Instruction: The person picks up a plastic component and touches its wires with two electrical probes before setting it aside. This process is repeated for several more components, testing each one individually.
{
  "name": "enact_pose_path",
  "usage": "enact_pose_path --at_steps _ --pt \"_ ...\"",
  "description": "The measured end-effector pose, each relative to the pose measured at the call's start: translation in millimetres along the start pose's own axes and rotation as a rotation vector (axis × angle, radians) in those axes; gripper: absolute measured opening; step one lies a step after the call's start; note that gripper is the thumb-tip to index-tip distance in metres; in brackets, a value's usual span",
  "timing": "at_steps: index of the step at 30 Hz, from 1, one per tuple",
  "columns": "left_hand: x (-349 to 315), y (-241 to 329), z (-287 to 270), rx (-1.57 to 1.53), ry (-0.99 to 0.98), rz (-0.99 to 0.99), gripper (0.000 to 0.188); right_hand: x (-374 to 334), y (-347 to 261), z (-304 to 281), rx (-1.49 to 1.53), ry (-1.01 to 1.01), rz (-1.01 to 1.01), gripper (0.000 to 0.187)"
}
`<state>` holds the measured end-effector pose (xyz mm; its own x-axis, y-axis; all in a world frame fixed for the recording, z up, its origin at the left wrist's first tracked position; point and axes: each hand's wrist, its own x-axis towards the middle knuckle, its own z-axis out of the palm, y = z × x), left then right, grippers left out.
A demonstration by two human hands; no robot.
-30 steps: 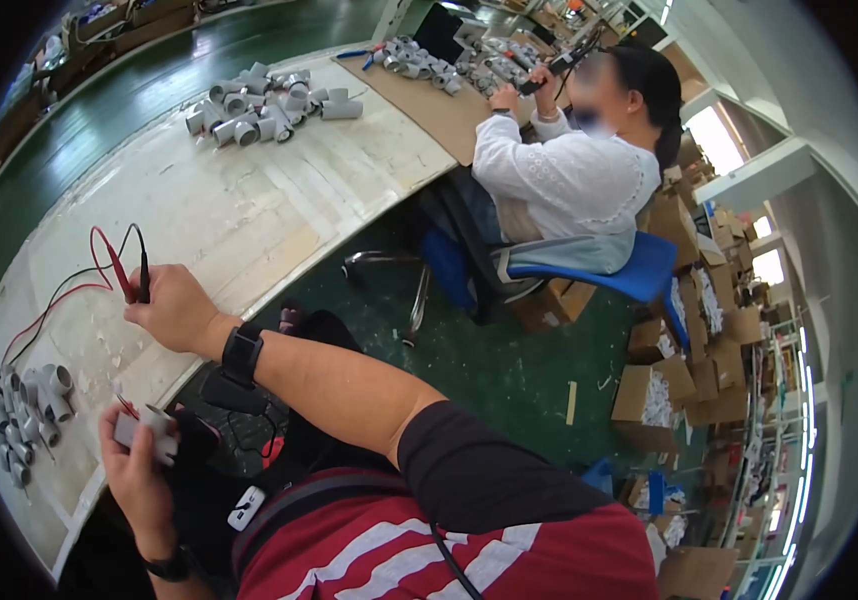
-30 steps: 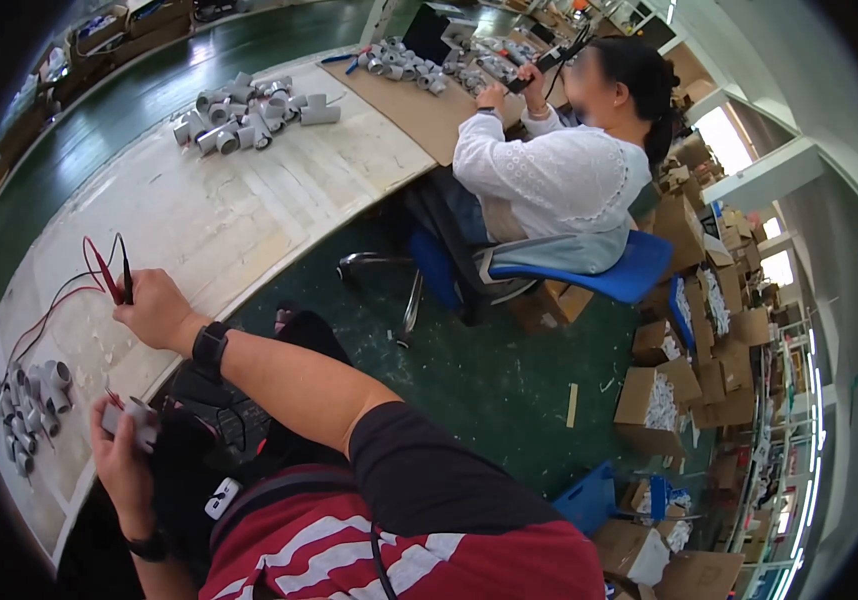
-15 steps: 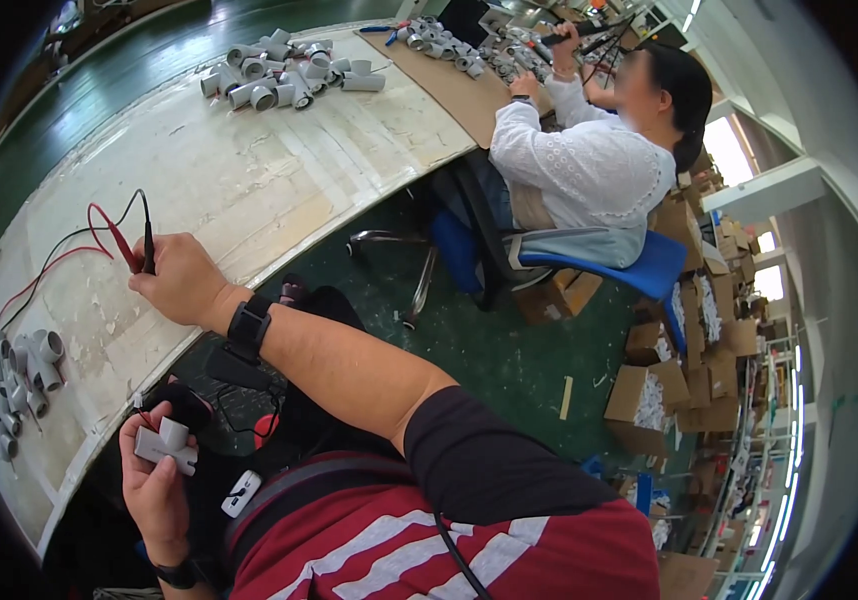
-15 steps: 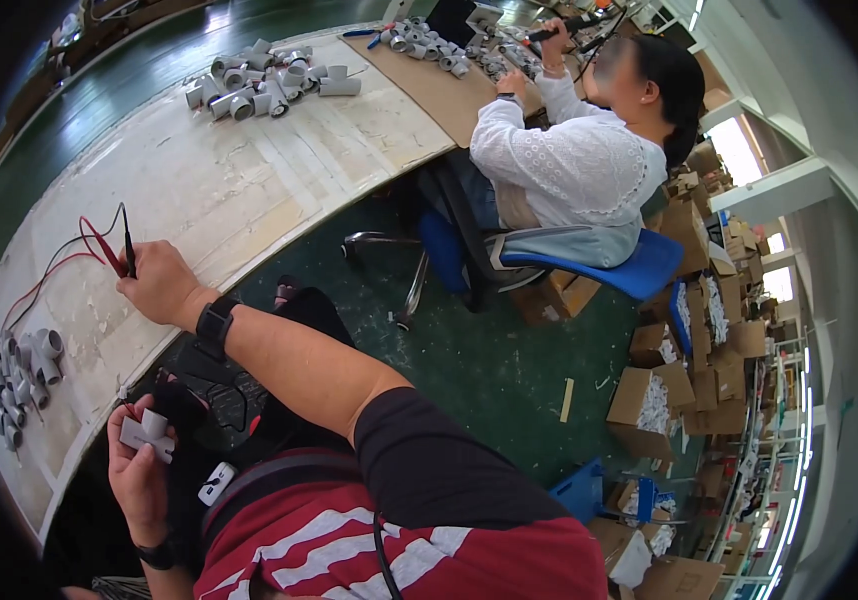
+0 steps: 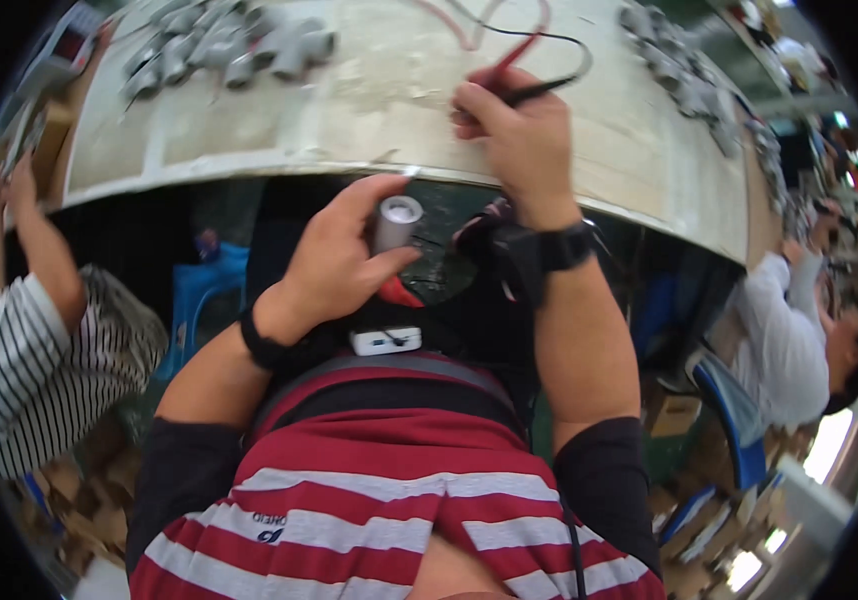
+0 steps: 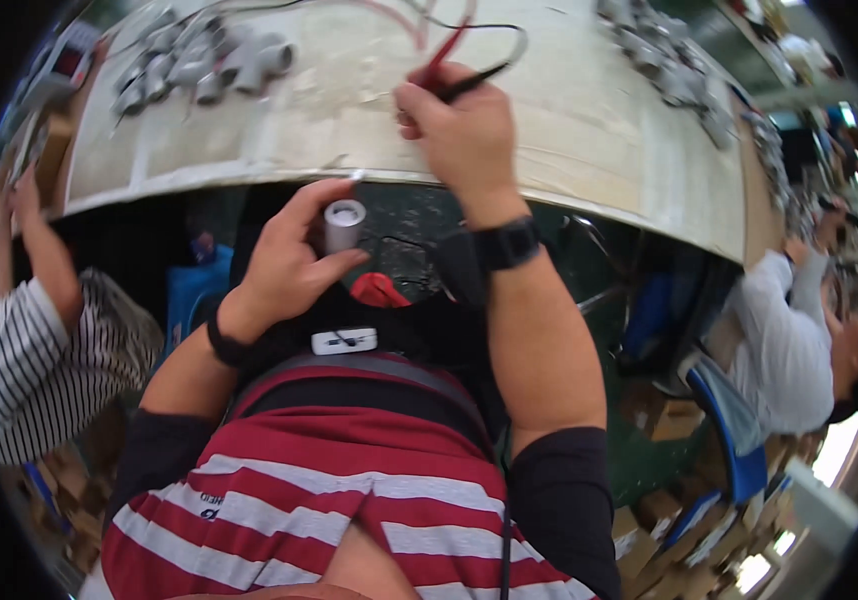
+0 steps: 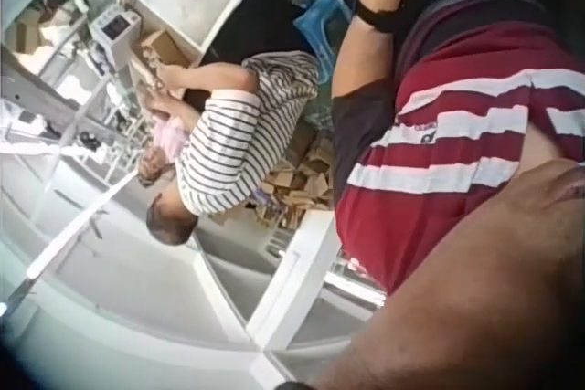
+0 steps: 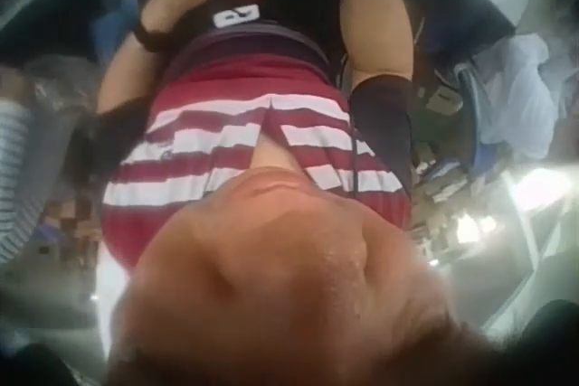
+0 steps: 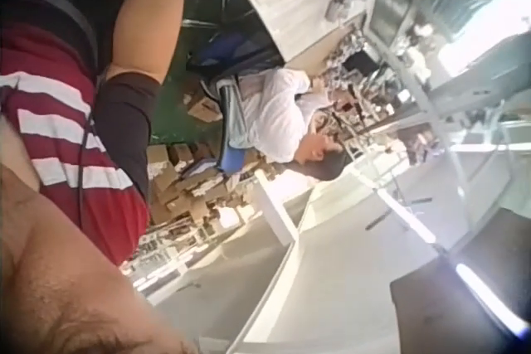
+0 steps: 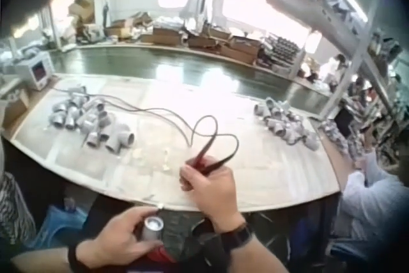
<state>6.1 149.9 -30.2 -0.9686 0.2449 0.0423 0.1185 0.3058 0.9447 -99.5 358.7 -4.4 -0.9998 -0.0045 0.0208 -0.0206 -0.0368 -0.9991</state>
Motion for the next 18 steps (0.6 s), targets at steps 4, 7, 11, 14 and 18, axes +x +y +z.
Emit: enact_pose_path --at_steps 4,7,11,14,18 --pt "-3.1 -5.3 -4.2 0.014 0.025 0.011 0.065 -10.2 3.6 22.7 0.105 -0.078 0.087 0.014" --pt "-3.6 -1.6 -6.1 0.03 0.033 0.035 0.064 -15.5 -1.6 27.3 0.075 -0.14 0.101 0.016" --pt "-1.1 4.8 -6.2 0.142 0.046 0.121 0.063 -21.8 -6.9 27.4 0.06 -0.153 0.115 0.015" --pt "-1.1 4.3 -5.0 0.244 0.092 0.186 0.064 -26.0 -9.6 27.2 0.069 -0.152 0.123 0.014" --pt "0.0 4.5 -3.8 0.277 0.089 0.203 0.063 -27.1 -9.9 23.6 0.066 -0.172 0.138 0.014"
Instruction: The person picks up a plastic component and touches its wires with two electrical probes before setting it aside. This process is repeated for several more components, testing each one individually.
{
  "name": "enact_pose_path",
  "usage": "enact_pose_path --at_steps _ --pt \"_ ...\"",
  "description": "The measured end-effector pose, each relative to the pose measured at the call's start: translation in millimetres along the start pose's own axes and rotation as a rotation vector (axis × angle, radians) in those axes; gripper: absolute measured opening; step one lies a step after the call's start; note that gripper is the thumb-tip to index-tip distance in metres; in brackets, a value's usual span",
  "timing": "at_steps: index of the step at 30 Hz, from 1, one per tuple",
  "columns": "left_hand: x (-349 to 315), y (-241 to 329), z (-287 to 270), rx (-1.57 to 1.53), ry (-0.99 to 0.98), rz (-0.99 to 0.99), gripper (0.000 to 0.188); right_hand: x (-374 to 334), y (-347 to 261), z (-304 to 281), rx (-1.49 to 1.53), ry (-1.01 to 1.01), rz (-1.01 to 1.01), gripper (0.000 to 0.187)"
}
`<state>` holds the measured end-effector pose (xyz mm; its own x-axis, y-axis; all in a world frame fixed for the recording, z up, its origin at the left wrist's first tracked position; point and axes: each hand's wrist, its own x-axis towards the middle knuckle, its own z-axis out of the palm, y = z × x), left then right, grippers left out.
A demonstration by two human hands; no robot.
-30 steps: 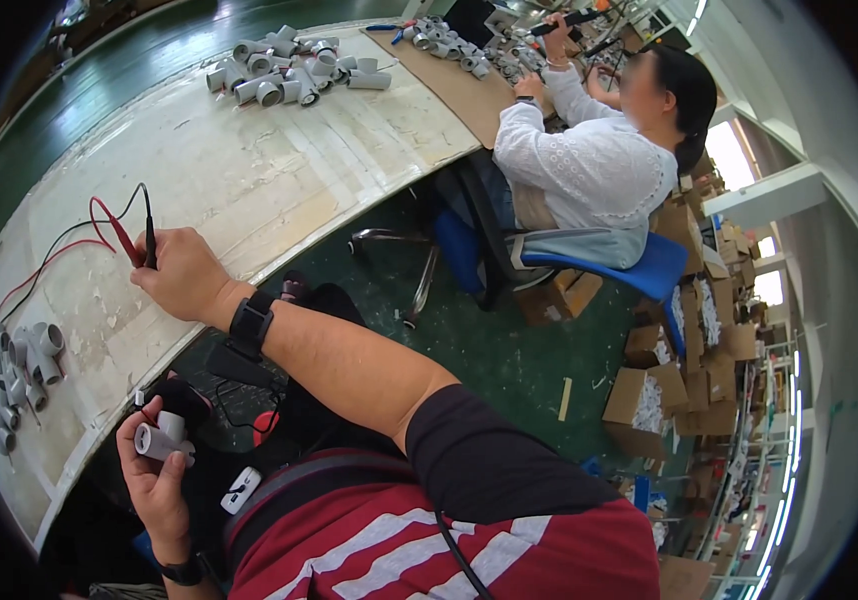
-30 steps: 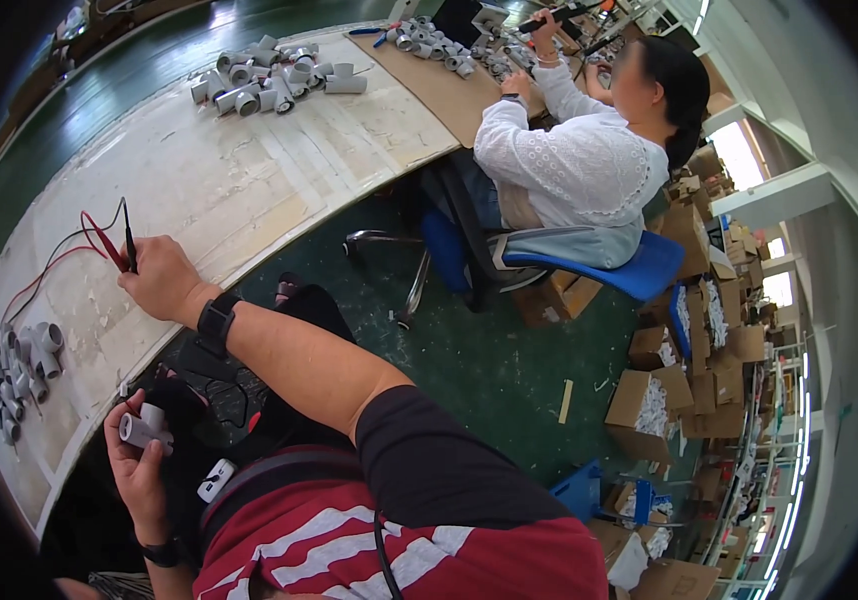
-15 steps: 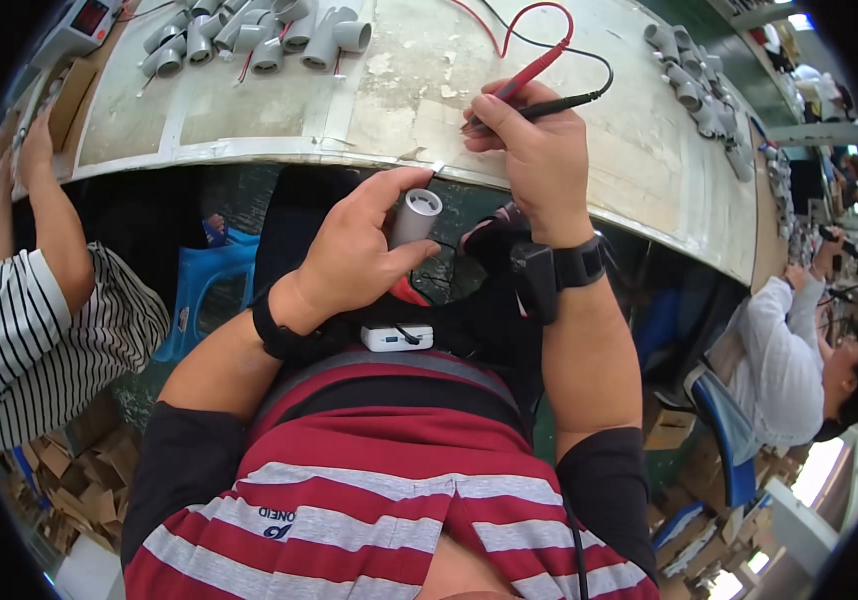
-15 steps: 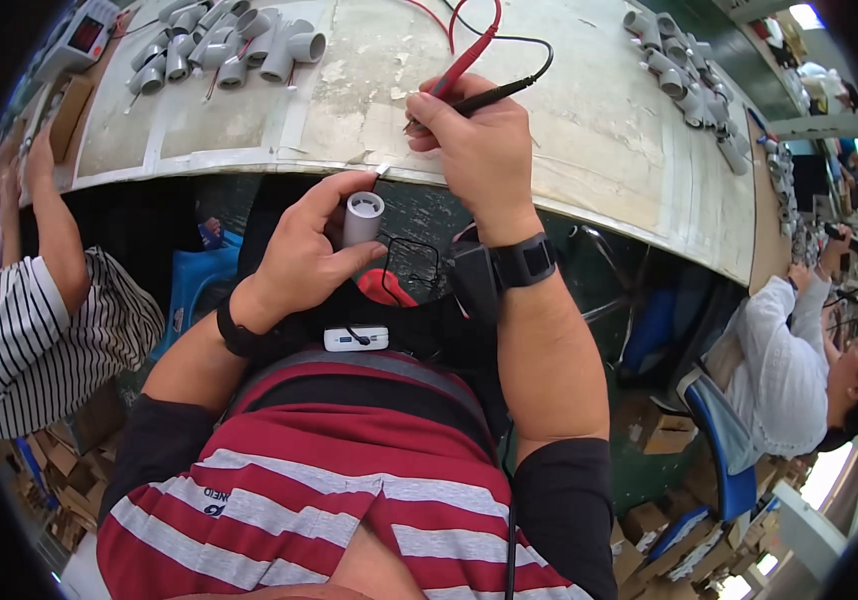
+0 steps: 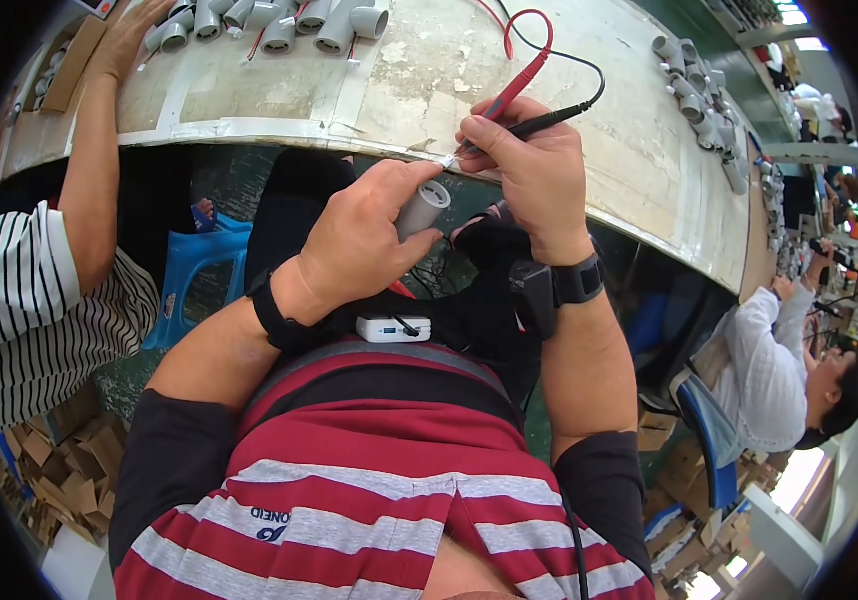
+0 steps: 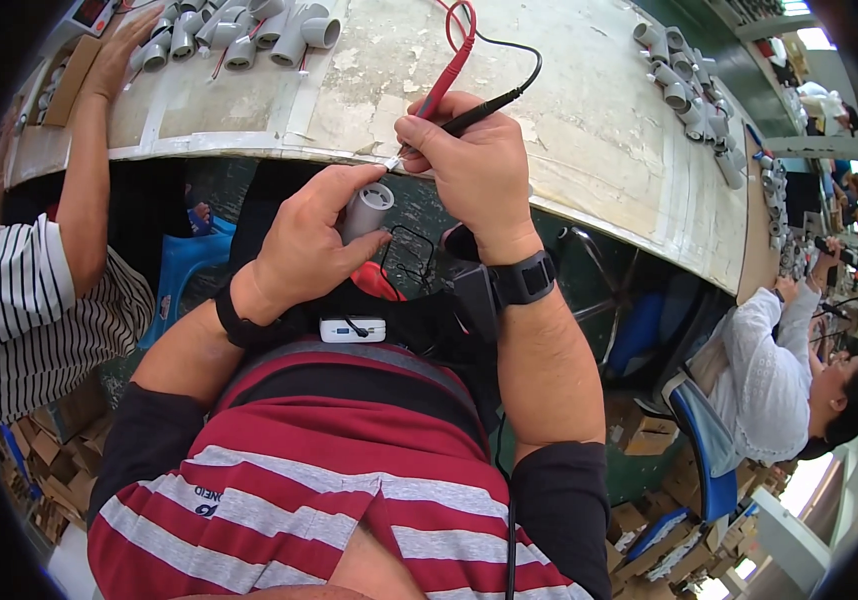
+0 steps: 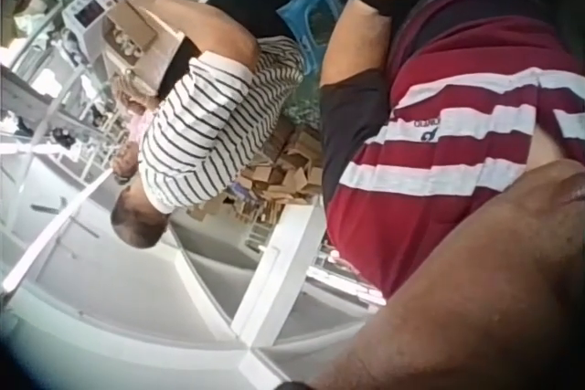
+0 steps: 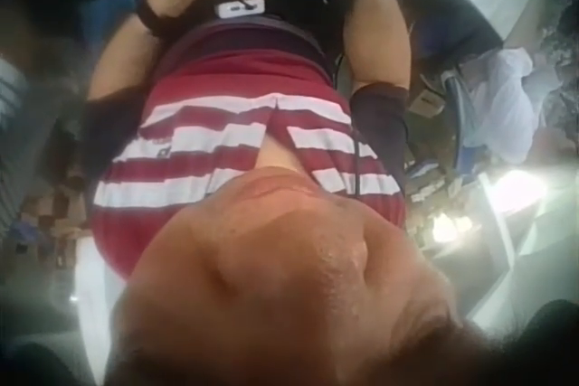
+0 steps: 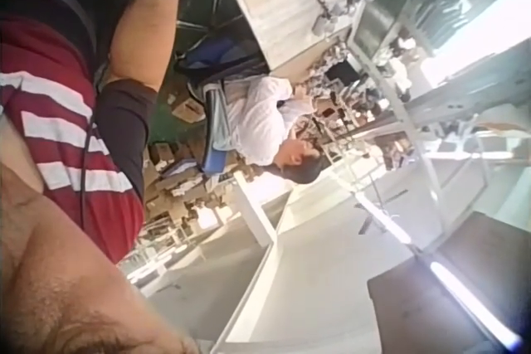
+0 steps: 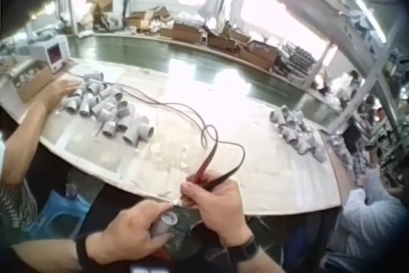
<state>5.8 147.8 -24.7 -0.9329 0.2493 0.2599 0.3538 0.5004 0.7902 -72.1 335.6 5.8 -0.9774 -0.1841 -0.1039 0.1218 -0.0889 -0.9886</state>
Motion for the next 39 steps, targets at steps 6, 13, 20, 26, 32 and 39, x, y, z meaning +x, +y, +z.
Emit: enact_pose_path --at_steps 6,13,20,26,32,39 --pt "0.7 2.1 2.4 0.023 0.003 0.004 0.061 -2.7 1.2 -2.4 -0.051 -0.026 0.02 0.014" --pt "-1.5 -0.5 6.6 0.025 0.035 0.049 0.057 -2.4 5.0 -3.9 -0.107 -0.016 0.017 0.016" --pt "-2.8 -5.6 6.1 -0.003 0.053 0.041 0.055 -2.4 14.2 -3.9 -0.108 -0.026 -0.005 0.017" --pt "-2.4 -7.1 5.3 0.005 0.054 0.024 0.054 -1.1 12.9 -1.8 -0.13 -0.031 0.003 0.018" --pt "-1.9 -7.3 5.7 0.005 0.069 0.04 0.054 -0.6 13.3 -1.3 -0.144 -0.047 -0.012 0.017" --pt "-1.8 -6.1 5.5 -0.016 0.059 0.017 0.058 -1.7 12.4 -2.0 -0.144 -0.043 -0.038 0.017"
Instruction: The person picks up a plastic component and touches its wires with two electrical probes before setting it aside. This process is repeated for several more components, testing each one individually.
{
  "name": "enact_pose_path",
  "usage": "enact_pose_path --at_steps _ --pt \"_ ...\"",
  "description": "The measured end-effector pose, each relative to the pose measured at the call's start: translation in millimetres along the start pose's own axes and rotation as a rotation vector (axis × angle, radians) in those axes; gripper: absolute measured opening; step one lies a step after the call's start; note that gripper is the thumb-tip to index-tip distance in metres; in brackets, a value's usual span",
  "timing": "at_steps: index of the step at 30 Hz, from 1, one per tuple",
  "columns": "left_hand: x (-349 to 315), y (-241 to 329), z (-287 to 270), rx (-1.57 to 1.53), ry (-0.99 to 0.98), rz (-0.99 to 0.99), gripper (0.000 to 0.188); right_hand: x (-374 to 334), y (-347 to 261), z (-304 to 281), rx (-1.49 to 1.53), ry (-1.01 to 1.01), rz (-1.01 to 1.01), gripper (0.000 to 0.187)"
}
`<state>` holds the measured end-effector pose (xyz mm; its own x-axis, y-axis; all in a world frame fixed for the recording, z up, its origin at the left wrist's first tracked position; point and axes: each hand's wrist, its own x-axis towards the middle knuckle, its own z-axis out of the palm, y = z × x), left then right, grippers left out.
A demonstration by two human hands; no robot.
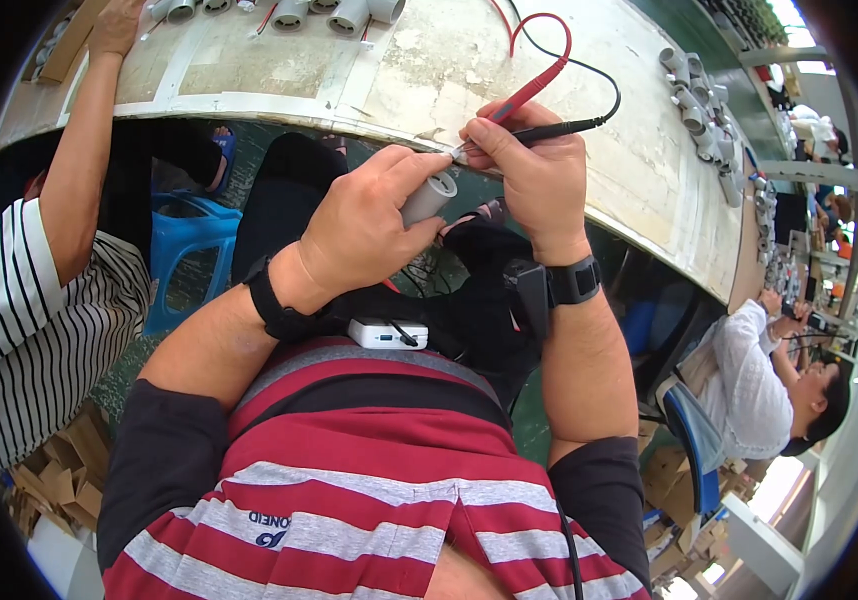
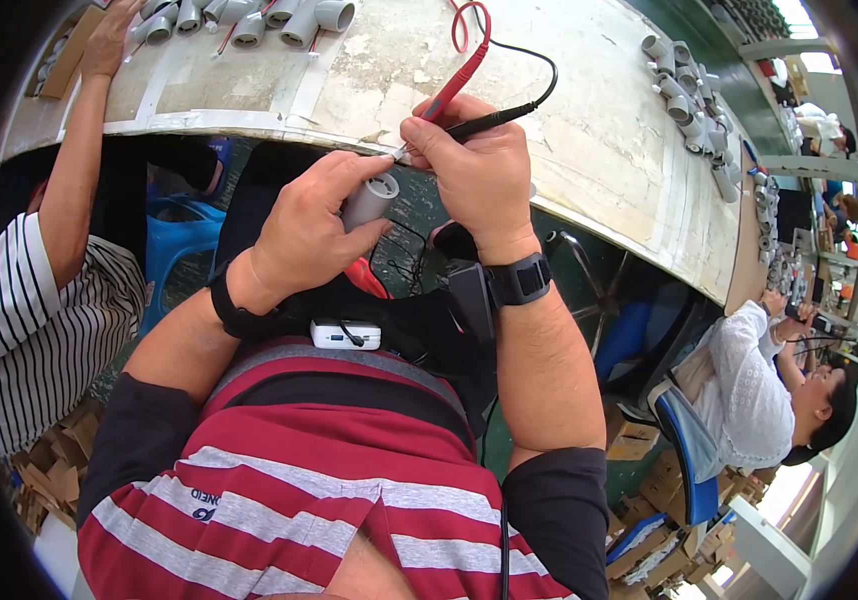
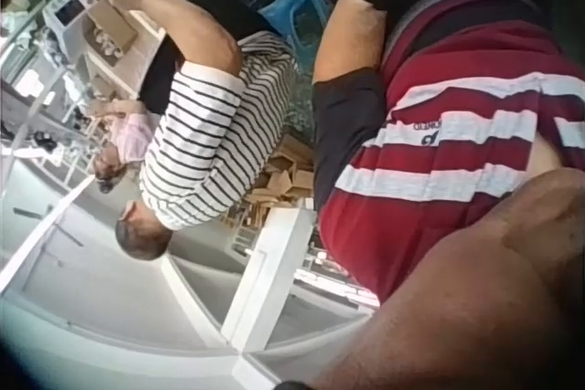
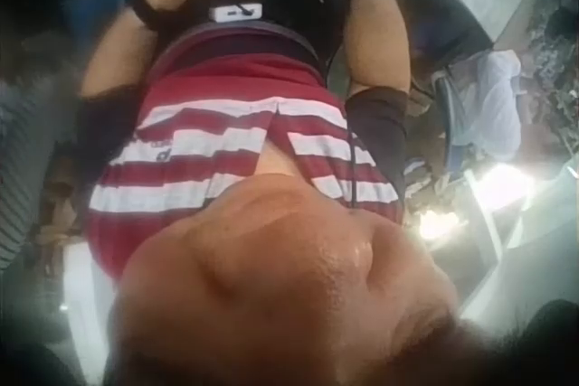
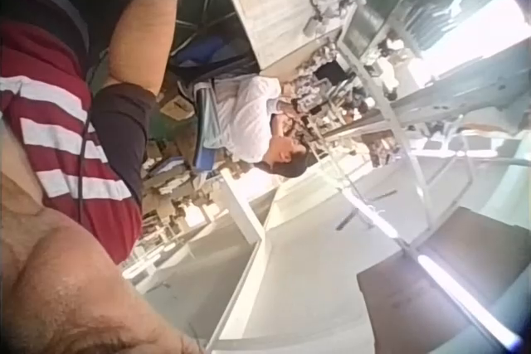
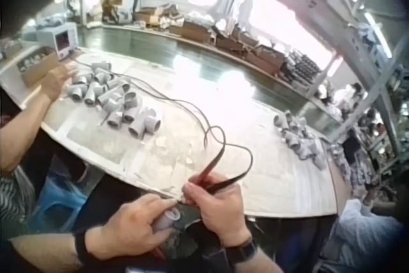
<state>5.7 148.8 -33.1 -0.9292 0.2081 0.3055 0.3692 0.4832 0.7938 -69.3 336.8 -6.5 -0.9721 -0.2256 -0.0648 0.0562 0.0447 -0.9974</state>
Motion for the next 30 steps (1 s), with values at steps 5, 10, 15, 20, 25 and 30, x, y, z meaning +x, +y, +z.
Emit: enact_pose_path --at_steps 5,10,15,20,25,30 --pt "-2.2 1.9 1.1 -0.002 -0.011 -0.017 0.06 -2.2 0.7 -0.1 0.016 -0.008 -0.011 0.016" --pt "-1.9 3.4 2.8 0.008 -0.01 -0.002 0.059 -3.3 0.2 -3.1 -0.01 -0.008 -0.009 0.016" --pt "1.2 5.8 1.8 0.015 -0.012 0.015 0.057 -1.1 1.8 -5.5 0.012 -0.029 -0.025 0.015" --pt "-4.3 7.8 0.8 0.052 -0.002 0.033 0.053 -0.6 2.0 -1.9 0.009 -0.028 -0.02 0.015" --pt "-0.8 13.4 -6.9 0.022 -0.049 -0.064 0.055 -0.9 2.1 -4.4 0.041 -0.028 0.025 0.014" --pt "0.4 21.9 -35.1 0.038 -0.126 -0.013 0.054 5.4 -3.5 -18.6 0.235 0.019 0.081 0.013"
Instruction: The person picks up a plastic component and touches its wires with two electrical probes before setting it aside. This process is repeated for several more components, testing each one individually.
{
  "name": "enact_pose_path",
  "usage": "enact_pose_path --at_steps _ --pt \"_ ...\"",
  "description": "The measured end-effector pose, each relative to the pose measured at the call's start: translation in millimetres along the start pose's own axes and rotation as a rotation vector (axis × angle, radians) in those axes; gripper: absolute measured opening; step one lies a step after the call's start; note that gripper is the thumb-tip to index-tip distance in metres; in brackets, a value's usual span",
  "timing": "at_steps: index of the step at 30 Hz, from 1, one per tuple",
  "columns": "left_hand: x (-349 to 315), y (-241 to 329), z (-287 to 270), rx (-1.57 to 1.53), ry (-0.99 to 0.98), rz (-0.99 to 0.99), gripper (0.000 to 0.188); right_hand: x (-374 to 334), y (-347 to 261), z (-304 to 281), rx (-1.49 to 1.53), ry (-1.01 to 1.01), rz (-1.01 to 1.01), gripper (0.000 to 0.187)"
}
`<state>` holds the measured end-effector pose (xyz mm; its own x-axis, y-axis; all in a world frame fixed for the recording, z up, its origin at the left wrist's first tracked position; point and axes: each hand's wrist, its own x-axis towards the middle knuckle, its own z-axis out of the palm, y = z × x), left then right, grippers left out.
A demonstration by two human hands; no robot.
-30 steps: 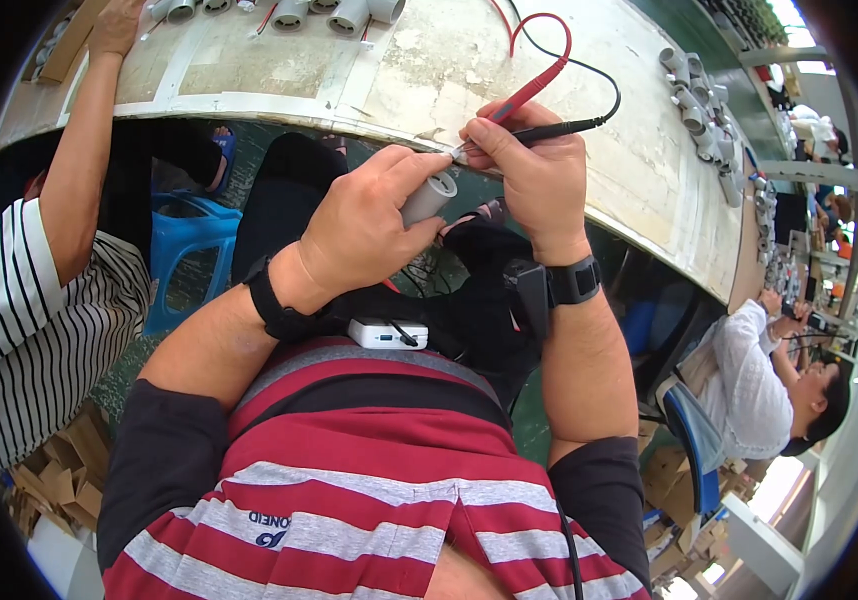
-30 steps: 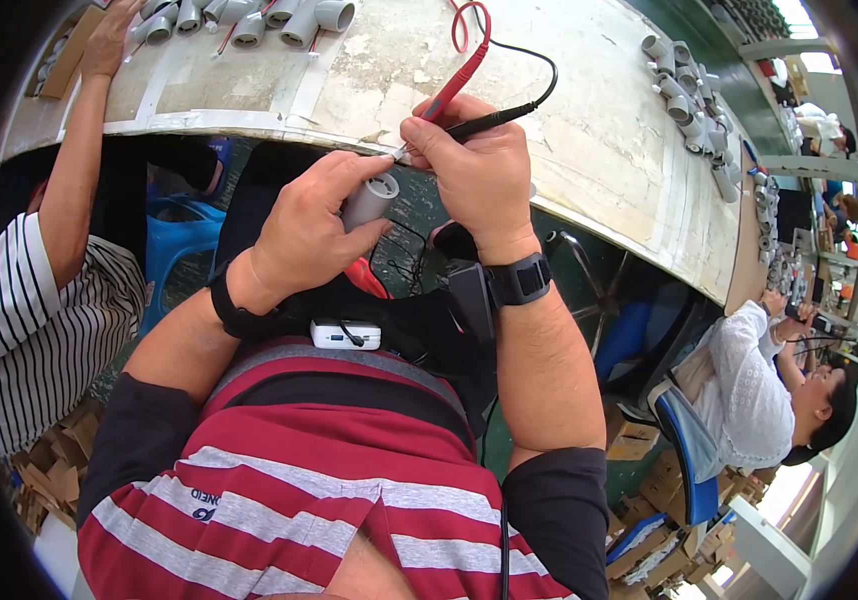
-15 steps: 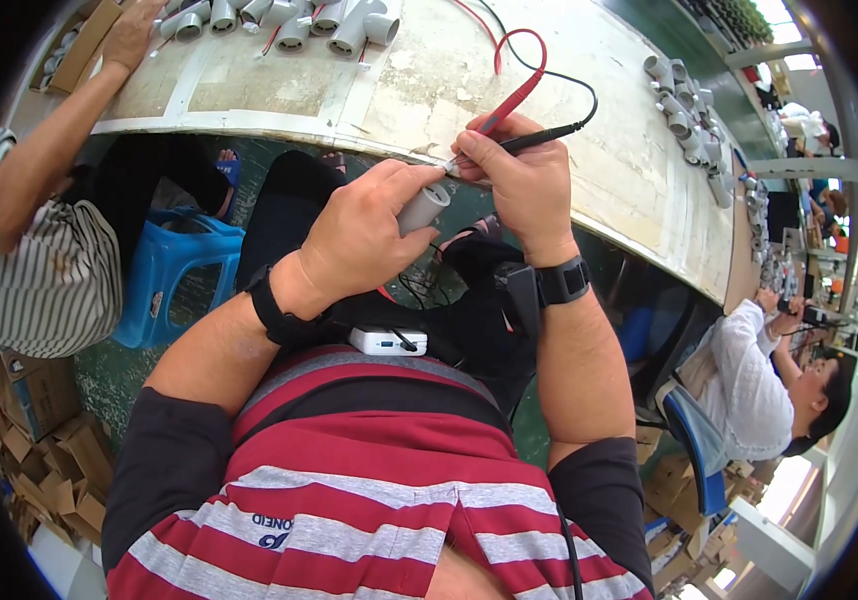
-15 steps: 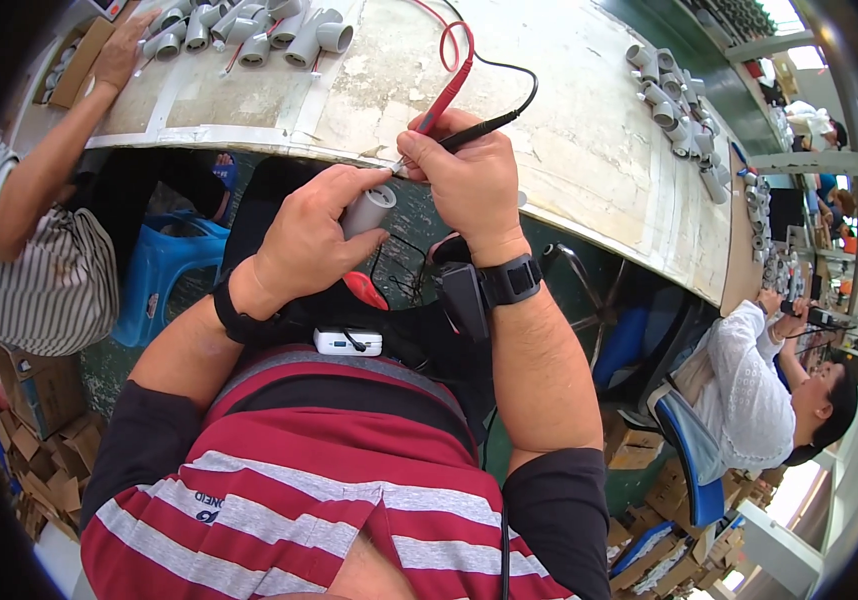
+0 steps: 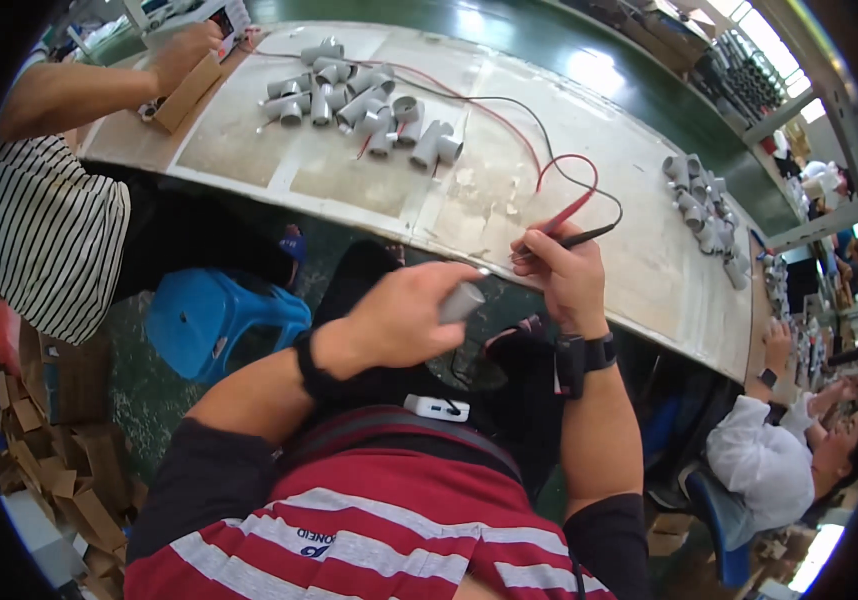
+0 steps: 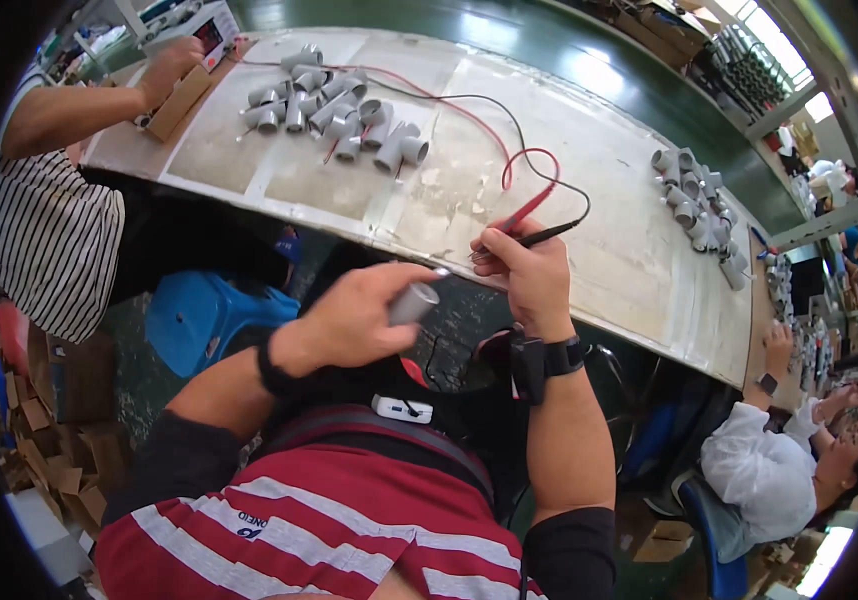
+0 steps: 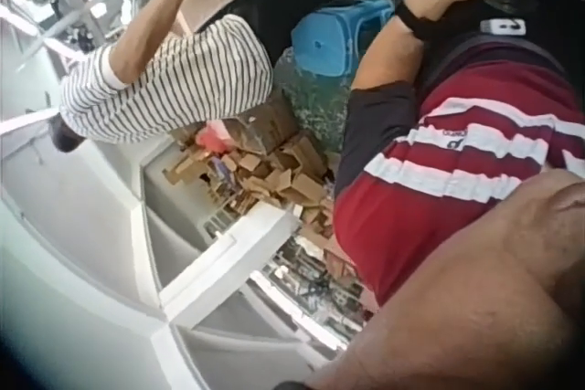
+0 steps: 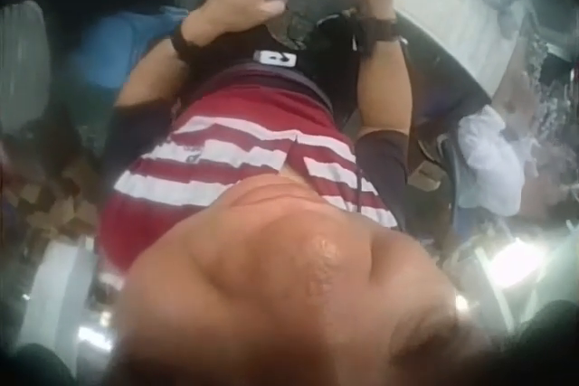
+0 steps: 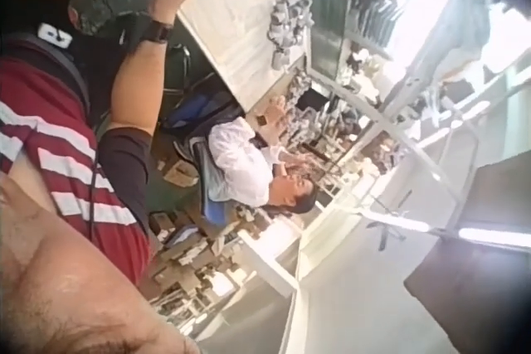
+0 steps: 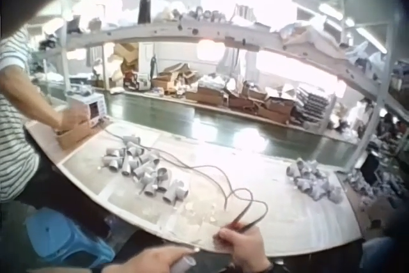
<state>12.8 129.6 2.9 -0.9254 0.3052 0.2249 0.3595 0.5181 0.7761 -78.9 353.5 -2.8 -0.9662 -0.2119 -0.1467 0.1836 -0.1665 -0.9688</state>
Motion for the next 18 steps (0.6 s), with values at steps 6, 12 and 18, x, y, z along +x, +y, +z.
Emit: enact_pose_path --at_steps 6,12,18 --pt "-0.1 -83.1 -145.2 0.694 0.325 -0.058 0.048 7.5 -1.4 11.4 0.092 -0.029 -0.024 0.015" --pt "33.1 -156.5 -172.0 0.756 0.163 -0.154 0.059 8.9 -11.6 -26.8 0.156 0.062 -0.096 0.013" --pt "46.6 -102.5 -170.8 0.89 0.229 -0.032 0.059 6.1 -21.9 -44.7 0.097 0.088 -0.066 0.011"
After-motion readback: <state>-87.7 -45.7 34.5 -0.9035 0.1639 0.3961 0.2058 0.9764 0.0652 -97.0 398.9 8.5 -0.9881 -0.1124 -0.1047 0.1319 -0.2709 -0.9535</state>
